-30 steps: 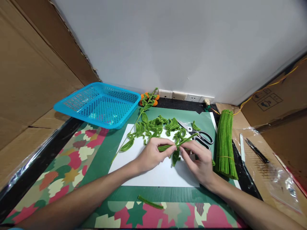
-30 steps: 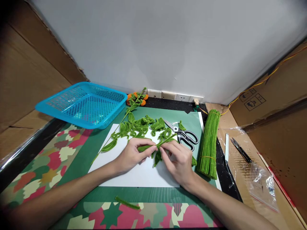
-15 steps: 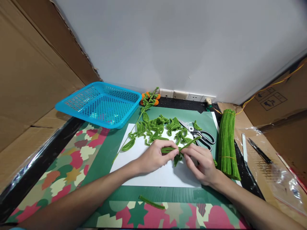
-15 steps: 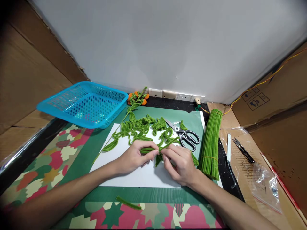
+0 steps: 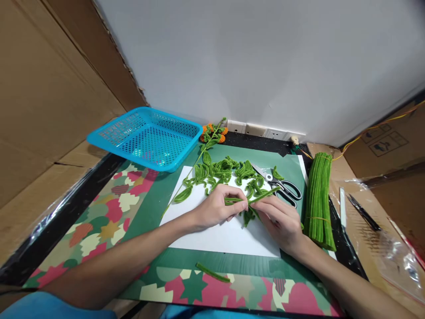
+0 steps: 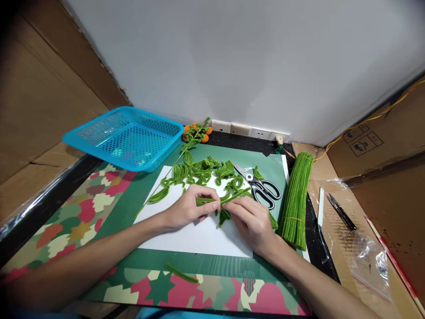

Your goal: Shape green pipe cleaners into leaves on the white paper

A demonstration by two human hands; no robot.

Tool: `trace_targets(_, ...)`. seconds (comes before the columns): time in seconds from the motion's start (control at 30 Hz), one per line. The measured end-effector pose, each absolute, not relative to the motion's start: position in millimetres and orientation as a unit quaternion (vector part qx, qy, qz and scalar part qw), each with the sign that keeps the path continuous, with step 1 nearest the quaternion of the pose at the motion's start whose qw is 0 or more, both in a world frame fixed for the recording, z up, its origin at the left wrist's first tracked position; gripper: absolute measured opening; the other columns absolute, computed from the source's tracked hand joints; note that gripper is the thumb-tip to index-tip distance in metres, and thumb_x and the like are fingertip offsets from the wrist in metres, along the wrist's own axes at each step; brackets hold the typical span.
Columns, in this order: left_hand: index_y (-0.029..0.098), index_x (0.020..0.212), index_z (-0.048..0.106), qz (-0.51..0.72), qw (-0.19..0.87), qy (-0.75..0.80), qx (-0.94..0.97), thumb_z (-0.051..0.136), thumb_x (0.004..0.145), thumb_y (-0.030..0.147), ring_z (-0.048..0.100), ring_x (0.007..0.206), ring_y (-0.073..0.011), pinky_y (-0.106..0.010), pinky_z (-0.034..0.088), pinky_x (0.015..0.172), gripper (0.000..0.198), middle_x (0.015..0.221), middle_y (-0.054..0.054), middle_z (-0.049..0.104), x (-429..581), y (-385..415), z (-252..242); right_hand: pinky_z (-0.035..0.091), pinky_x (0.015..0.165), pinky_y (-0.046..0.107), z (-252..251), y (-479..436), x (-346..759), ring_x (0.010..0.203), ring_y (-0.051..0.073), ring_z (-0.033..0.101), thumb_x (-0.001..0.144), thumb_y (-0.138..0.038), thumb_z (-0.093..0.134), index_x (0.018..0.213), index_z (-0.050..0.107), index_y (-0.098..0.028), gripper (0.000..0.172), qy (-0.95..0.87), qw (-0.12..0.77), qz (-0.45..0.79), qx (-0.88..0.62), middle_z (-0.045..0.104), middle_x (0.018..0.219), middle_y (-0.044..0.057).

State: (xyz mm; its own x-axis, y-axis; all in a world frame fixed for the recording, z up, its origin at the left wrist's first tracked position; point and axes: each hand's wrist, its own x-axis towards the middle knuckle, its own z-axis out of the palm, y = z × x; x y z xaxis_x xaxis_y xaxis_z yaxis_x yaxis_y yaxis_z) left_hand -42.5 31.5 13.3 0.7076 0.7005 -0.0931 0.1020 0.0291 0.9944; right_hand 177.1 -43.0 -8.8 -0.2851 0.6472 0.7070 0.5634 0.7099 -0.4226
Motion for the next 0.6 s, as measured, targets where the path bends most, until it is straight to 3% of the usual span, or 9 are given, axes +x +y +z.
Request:
trace_targets(0.17, 0.013, 0.083, 0.076, 0.252, 0.614, 0.272, 0.697, 0.075, 0.093, 0.039, 0.065, 0.077, -0.0148, -0.025, 0.049, 0.075, 0.027, 0.08, -0.005, 0.075, -40.9, 33.9, 17.0, 0.056, 0.065, 0.032, -6.3, -44.9, 177.8, 0.076, 0.02, 0.071, 0.089, 0.005, 0.077, 0.122, 0.074, -0.013, 0.037, -0.805, 0.475, -0.046, -0.353, 0.08, 0.092, 0.012)
trace_targets(0.27, 0.012, 0.085, 0.076, 0.244, 0.631, 0.252, 0.692, 0.075, 0.093, 0.04, 0.067, 0.083, -0.0166, -0.026, 0.05, 0.08, 0.029, 0.086, -0.007, 0.077, -39.7, 33.5, 18.5, 0.059, 0.069, 0.034, -6.6, -45.5, 180.2, 0.083, 0.023, 0.072, 0.09, 0.007, 0.073, 0.129, 0.073, -0.011, 0.043, -0.817, 0.46, -0.062, -0.342, 0.079, 0.095, 0.014)
trace_targets(0.37, 0.012, 0.084, 0.075, 0.234, 0.657, 0.259, 0.669, 0.076, 0.092, 0.043, 0.062, 0.072, -0.0129, -0.024, 0.048, 0.069, 0.032, 0.08, -0.006, 0.073, -39.9, 32.3, 18.6, 0.062, 0.073, 0.037, -6.7, -45.6, 181.9, 0.089, 0.025, 0.073, 0.092, 0.007, 0.069, 0.134, 0.072, -0.011, 0.046, -0.826, 0.452, -0.06, -0.332, 0.078, 0.098, 0.015)
trace_targets(0.47, 0.012, 0.085, 0.074, 0.203, 0.707, 0.273, 0.62, 0.078, 0.089, 0.052, 0.042, 0.05, -0.0073, -0.021, 0.033, 0.048, 0.04, 0.06, 0.003, 0.055, -40.6, 30.5, 18.3, 0.065, 0.076, 0.038, -6.0, -44.4, 182.5, 0.092, 0.025, 0.075, 0.093, 0.005, 0.07, 0.138, 0.072, -0.013, 0.049, -0.823, 0.47, -0.05, -0.315, 0.077, 0.098, 0.015)
trace_targets(0.6, 0.013, 0.086, 0.073, 0.196, 0.724, 0.274, 0.602, 0.08, 0.087, 0.054, 0.036, 0.046, -0.0064, -0.02, 0.026, 0.043, 0.042, 0.054, 0.007, 0.045, -40.4, 28.0, 18.4, 0.066, 0.075, 0.039, -6.8, -40.6, 185.1, 0.096, 0.026, 0.076, 0.095, 0.001, 0.07, 0.143, 0.071, -0.017, 0.051, -0.827, 0.471, -0.035, -0.305, 0.077, 0.1, 0.015)
